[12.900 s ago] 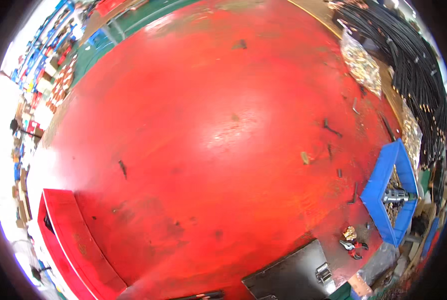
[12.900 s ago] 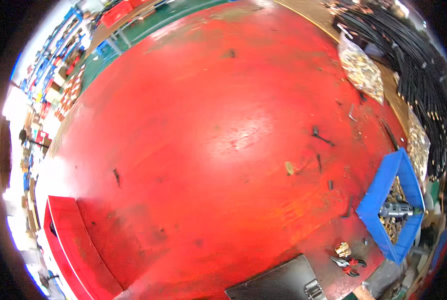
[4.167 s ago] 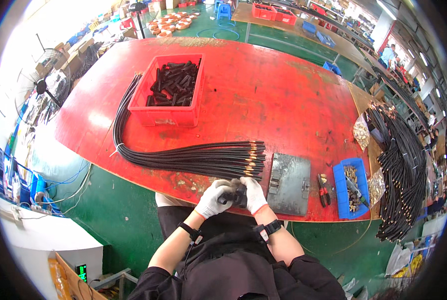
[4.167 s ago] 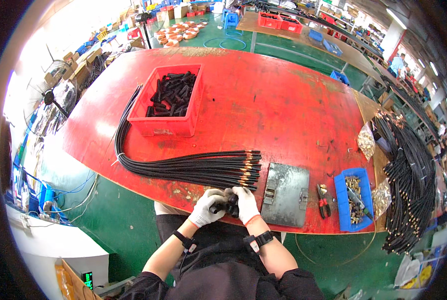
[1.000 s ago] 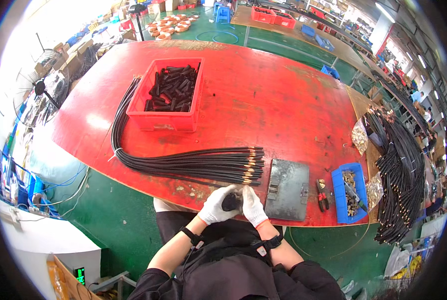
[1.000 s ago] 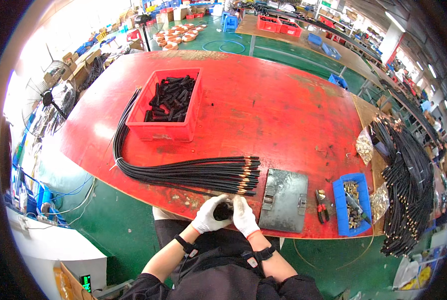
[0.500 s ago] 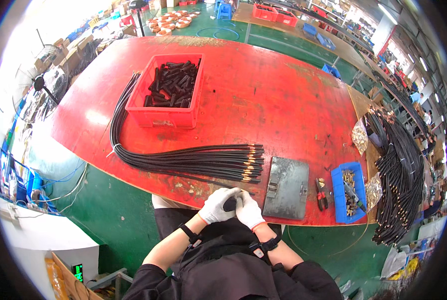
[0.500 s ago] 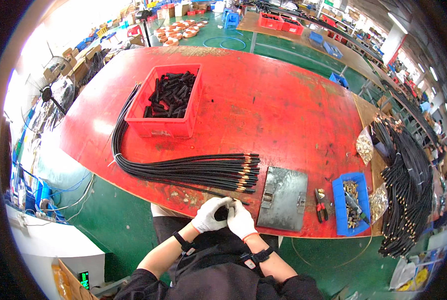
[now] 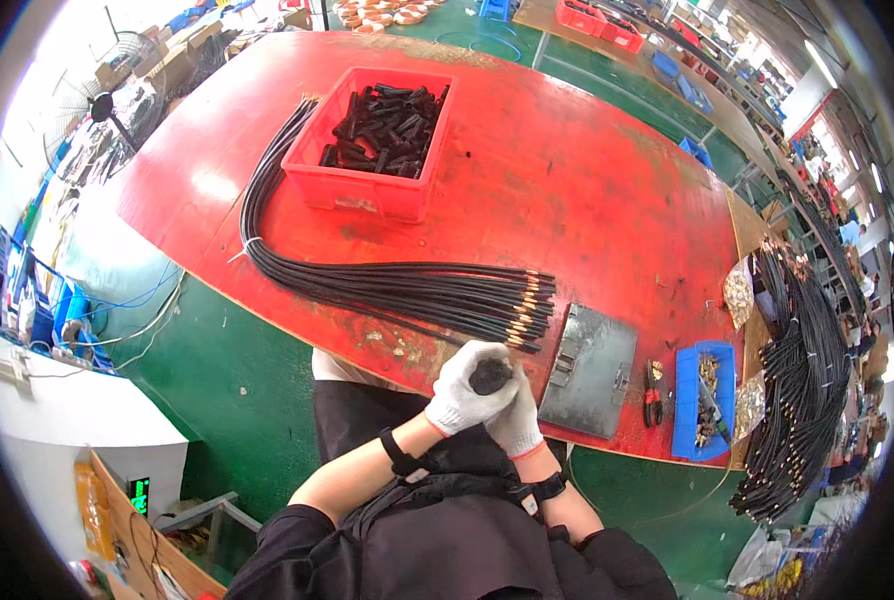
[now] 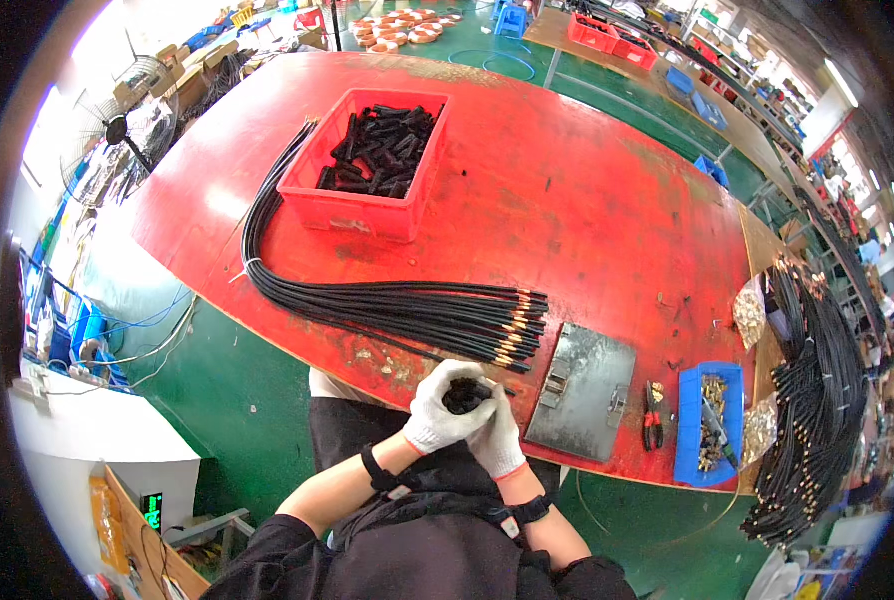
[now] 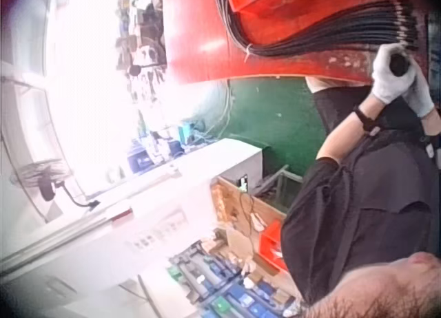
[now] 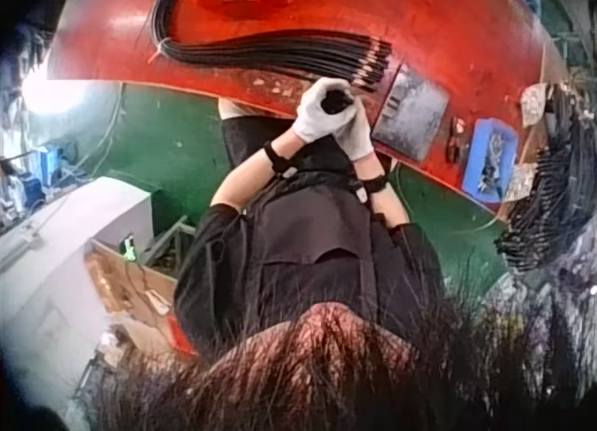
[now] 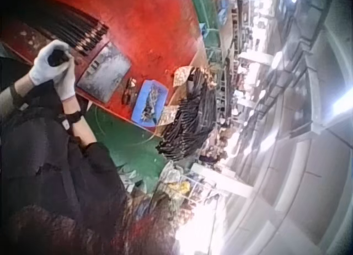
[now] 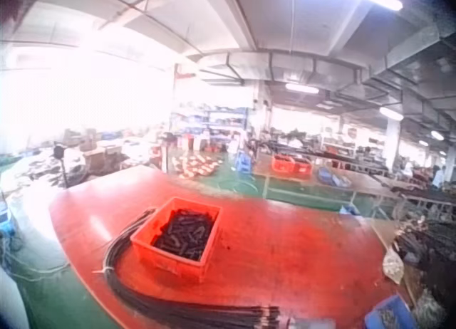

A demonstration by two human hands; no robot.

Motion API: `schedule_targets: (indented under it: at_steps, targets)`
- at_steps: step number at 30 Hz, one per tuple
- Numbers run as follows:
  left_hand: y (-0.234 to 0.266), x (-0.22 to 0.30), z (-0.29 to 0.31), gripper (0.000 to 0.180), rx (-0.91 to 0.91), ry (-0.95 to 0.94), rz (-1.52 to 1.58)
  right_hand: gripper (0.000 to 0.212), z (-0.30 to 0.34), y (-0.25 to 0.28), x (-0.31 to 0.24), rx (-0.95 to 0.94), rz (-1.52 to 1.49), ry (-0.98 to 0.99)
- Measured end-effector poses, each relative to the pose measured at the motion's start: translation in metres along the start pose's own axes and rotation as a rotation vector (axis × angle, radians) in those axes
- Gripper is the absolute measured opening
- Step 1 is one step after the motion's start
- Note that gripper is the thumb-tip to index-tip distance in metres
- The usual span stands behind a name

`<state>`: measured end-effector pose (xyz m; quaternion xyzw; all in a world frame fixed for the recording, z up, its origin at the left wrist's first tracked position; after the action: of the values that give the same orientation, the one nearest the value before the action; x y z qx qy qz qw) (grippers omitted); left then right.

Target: Fitting black rubber sleeves onto the terminals of electrical cables.

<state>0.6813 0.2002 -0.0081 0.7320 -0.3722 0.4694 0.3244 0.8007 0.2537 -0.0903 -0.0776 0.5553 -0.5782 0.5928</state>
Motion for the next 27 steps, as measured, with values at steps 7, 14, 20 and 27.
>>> schedule_targets:
  at_steps: [7, 14, 20, 27]
  targets:
    - [-0.028, 0.001, 0.005, 0.040, -0.016, -0.014, 0.046, 0.046, 0.005, -0.006, -0.009, -0.099, -0.342, 0.083]
    - [-0.025, -0.011, 0.024, 0.039, 0.019, -0.094, -0.232, 0.039, 0.018, 0.004, -0.016, 0.176, 0.376, 0.389]
    - [0.005, -0.002, 0.010, 0.066, -0.318, -0.212, -0.373, 0.036, 0.028, 0.018, -0.078, 0.251, 0.812, 0.591]
    - [0.102, -0.085, -0.022, 0.058, -0.259, -0.169, -0.954, 0.034, 0.053, 0.130, -0.123, 0.433, 0.319, 0.575]
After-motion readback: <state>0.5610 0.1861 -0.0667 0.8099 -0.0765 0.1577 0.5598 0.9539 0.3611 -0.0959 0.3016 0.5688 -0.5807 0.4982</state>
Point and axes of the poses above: each hand's wrist, its own z-axis away from the middle knuckle, its own y-axis out of the back of the hand, x = y × z, the point moved 5 cm from there along -z, towards the middle knuckle, and after that the axes turned 10 degrees about -x, right-handed, at the moved point
